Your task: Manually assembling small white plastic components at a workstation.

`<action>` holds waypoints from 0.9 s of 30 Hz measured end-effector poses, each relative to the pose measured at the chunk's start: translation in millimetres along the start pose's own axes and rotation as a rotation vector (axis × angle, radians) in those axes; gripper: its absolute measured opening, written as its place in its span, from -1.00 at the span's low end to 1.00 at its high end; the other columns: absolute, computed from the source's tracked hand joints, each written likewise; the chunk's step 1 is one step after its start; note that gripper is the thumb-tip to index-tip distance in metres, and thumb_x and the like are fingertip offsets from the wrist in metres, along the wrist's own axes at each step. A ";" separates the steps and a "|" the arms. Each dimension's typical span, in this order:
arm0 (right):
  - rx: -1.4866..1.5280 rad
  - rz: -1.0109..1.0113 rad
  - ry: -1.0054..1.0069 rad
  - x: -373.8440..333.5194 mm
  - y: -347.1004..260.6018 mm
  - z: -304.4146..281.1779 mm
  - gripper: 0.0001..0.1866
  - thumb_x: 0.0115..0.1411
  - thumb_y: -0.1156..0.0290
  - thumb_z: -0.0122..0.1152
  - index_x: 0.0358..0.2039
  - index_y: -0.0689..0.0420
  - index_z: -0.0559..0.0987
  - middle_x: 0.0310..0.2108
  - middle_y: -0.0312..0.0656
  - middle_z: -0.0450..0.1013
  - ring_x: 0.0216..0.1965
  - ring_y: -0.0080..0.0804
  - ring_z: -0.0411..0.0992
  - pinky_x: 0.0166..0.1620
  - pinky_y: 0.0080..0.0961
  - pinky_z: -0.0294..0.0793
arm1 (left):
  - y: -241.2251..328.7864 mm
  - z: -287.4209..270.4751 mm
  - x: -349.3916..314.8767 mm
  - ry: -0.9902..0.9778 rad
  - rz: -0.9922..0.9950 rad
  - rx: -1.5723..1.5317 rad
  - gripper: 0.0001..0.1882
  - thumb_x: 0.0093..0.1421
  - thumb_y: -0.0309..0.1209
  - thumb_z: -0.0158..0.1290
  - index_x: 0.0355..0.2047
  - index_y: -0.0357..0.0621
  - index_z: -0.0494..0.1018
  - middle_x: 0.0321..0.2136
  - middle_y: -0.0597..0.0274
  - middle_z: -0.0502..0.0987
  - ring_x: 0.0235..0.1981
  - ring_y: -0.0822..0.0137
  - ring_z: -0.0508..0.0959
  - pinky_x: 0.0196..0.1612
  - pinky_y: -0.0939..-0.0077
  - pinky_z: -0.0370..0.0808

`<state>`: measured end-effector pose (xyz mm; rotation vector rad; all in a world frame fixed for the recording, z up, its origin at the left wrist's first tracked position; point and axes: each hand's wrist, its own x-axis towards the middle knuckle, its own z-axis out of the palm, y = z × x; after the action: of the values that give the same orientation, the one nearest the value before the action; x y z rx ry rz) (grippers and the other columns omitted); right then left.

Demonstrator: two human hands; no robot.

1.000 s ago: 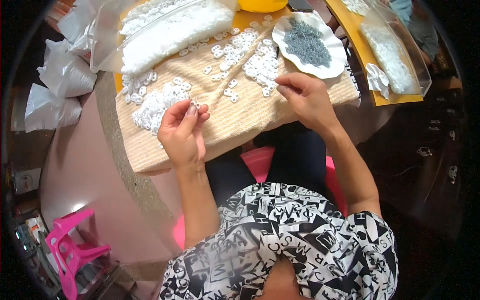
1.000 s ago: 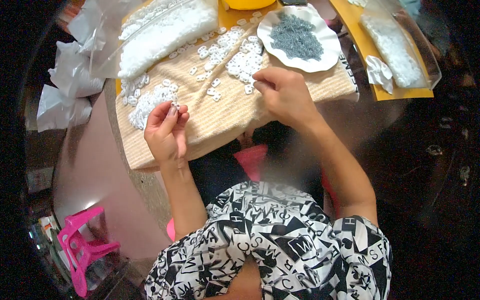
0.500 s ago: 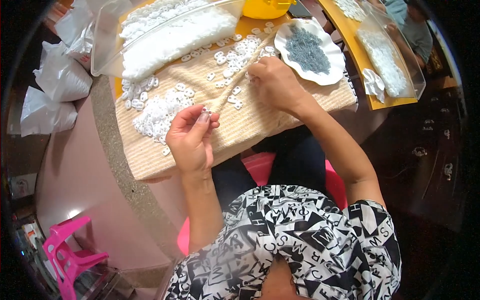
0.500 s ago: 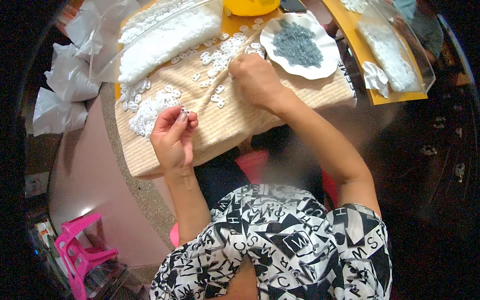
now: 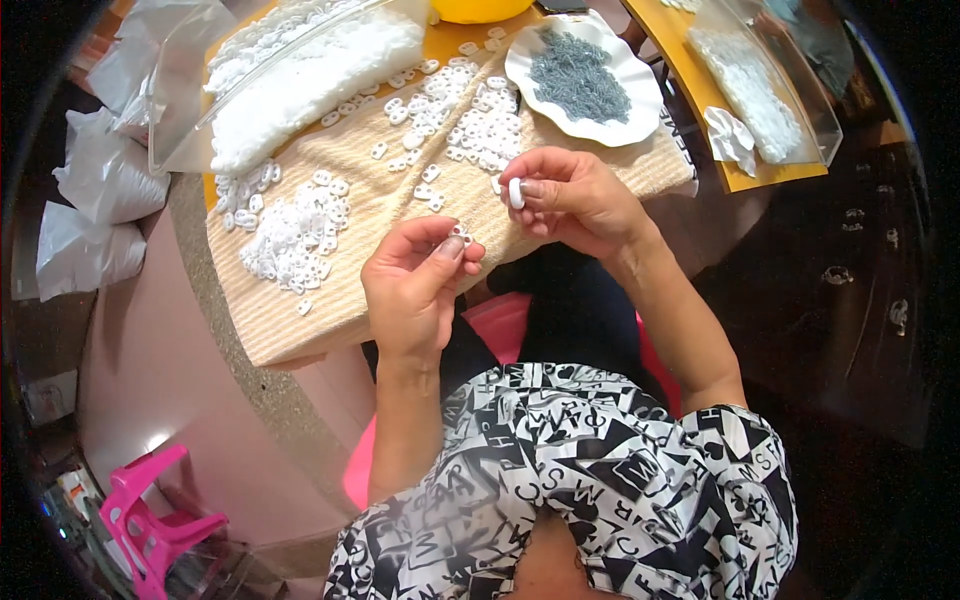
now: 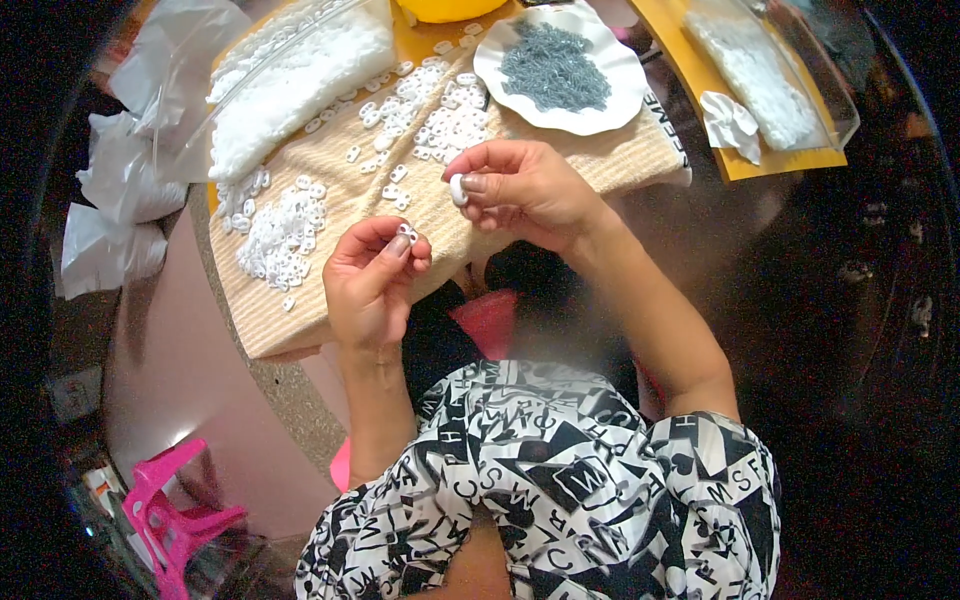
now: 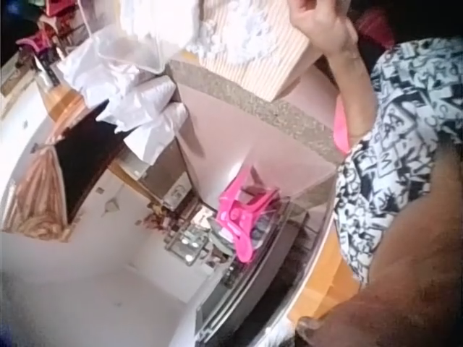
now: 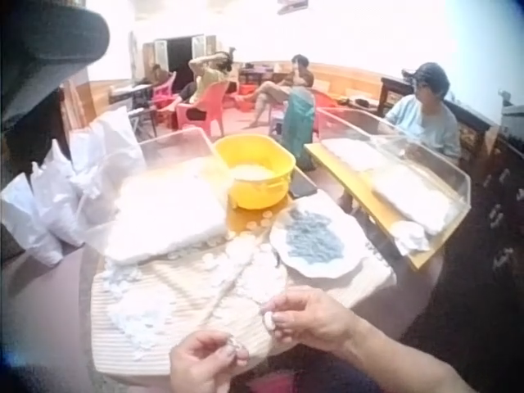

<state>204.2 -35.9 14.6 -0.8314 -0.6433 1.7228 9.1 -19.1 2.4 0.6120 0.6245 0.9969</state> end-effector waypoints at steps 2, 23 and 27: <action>0.034 0.007 -0.005 -5.1 5.9 0.6 -0.81 0.07 0.48 0.09 -0.29 0.25 0.43 -0.46 -0.22 0.41 -0.51 -0.59 0.38 -0.49 -0.71 0.37 | -2.5 3.9 -2.7 -0.019 -0.022 0.001 -0.85 0.03 -0.67 -0.03 -0.34 -0.36 0.39 -0.49 0.10 0.47 -0.48 0.32 0.52 -0.44 0.58 0.49; -0.411 -0.034 0.094 -27.6 3.7 24.6 -0.86 -0.03 0.53 0.15 -0.41 0.29 0.49 -0.53 -0.28 0.43 -0.53 -0.66 0.37 -0.50 -0.77 0.33 | -14.8 12.2 -9.1 -0.090 -0.030 0.009 -0.83 0.04 -0.69 -0.06 -0.31 -0.39 0.35 -0.43 0.06 0.47 -0.44 0.33 0.52 -0.39 0.55 0.51; -0.474 -0.008 0.100 -28.6 0.0 20.2 -0.88 -0.03 0.54 0.14 -0.42 0.28 0.49 -0.54 -0.27 0.43 -0.54 -0.66 0.36 -0.53 -0.77 0.33 | -15.9 13.1 -9.7 -0.084 -0.020 0.030 -0.83 0.03 -0.68 -0.04 -0.31 -0.39 0.36 -0.44 0.06 0.47 -0.45 0.31 0.52 -0.39 0.54 0.51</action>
<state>193.6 -63.7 33.1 -1.2314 -1.0037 1.5289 23.6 -36.6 1.6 0.6692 0.5713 0.9402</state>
